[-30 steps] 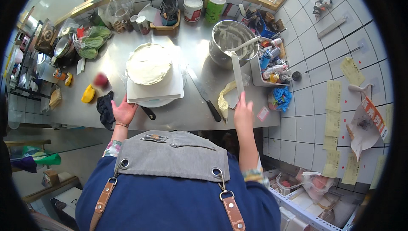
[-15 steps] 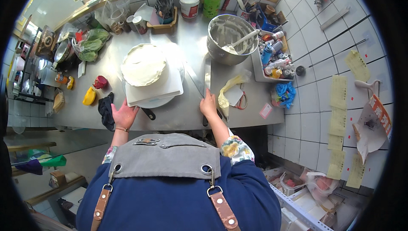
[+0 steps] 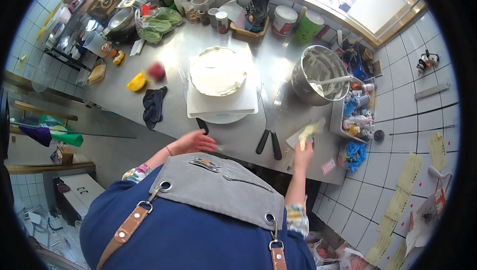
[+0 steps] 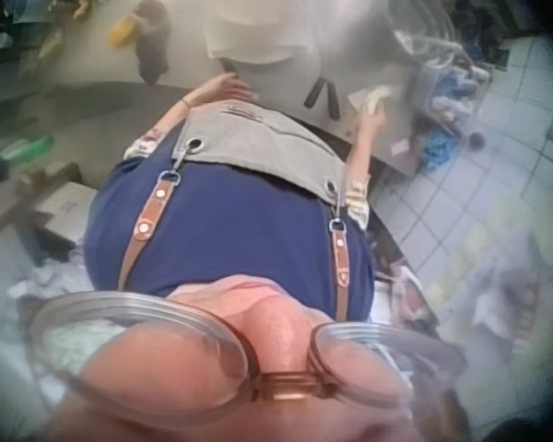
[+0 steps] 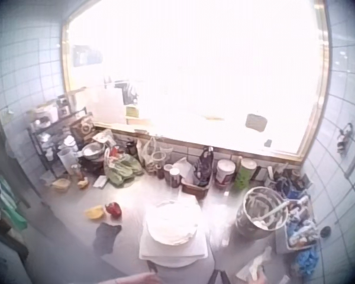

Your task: The person applies icing to the top and sides of a cake using a piping bag and a metal spatula on a rotating stand, smoothing the surface and edges.

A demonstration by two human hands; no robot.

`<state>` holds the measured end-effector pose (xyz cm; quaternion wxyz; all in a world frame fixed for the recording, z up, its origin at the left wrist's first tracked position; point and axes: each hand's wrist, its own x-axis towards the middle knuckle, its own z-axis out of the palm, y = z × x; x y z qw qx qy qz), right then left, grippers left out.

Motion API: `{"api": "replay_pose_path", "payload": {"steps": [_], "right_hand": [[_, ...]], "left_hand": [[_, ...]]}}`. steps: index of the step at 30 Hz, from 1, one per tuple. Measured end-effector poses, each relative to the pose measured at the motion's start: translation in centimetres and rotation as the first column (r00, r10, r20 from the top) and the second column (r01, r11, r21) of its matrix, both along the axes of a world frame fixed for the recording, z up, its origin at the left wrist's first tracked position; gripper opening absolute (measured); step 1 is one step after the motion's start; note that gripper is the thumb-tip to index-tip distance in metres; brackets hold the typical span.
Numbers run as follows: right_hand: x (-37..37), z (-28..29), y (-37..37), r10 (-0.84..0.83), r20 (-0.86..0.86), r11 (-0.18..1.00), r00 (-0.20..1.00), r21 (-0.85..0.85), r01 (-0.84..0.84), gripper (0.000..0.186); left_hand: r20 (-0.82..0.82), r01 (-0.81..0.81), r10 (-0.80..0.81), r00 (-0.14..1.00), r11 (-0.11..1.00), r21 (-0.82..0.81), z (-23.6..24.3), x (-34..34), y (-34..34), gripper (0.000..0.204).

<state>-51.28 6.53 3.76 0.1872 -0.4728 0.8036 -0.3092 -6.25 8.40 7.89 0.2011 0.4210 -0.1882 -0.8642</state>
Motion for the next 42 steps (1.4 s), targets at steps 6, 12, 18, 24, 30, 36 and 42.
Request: {"api": "replay_pose_path", "payload": {"steps": [6,12,18,24,30,36,42], "right_hand": [[6.8,13.6,6.0,0.282,-0.273,0.891,0.920,-0.280,-0.356,0.028],[8.6,16.4,7.5,0.525,-0.520,0.734,0.674,-0.125,-0.668,0.031],[6.1,16.6,7.9,0.404,0.023,0.913,0.914,-0.067,-0.402,0.047],[4.9,17.6,3.5,0.469,0.407,0.850,0.784,-0.449,-0.276,0.053],[5.2,14.2,2.0,0.366,0.291,0.768,0.884,-0.631,-0.110,0.034],[5.0,13.7,0.3,0.395,0.430,0.784,0.812,-0.618,-0.055,0.031],[5.5,12.6,-2.3,0.413,0.611,0.805,0.676,-0.592,0.044,0.029]], "left_hand": [[0.068,0.436,-0.452,0.889,0.794,-0.424,8.9,-13.3,-5.7,0.060],[-0.201,-0.041,-0.101,0.974,0.799,-0.600,11.8,-21.6,-8.9,0.030],[-0.295,-0.123,-0.137,0.946,0.690,-0.714,15.6,-21.5,-9.0,0.030],[0.479,0.479,0.051,0.876,-0.197,-0.855,18.0,-24.4,-5.7,0.047],[0.116,0.148,0.103,0.988,-0.399,-0.905,18.7,-24.0,-5.8,0.020],[-0.073,-0.035,0.157,0.985,-0.230,-0.973,18.0,-25.7,-2.5,0.037],[-0.023,-0.018,0.032,0.999,-0.150,-0.988,19.6,-23.6,-1.6,0.044]]}}
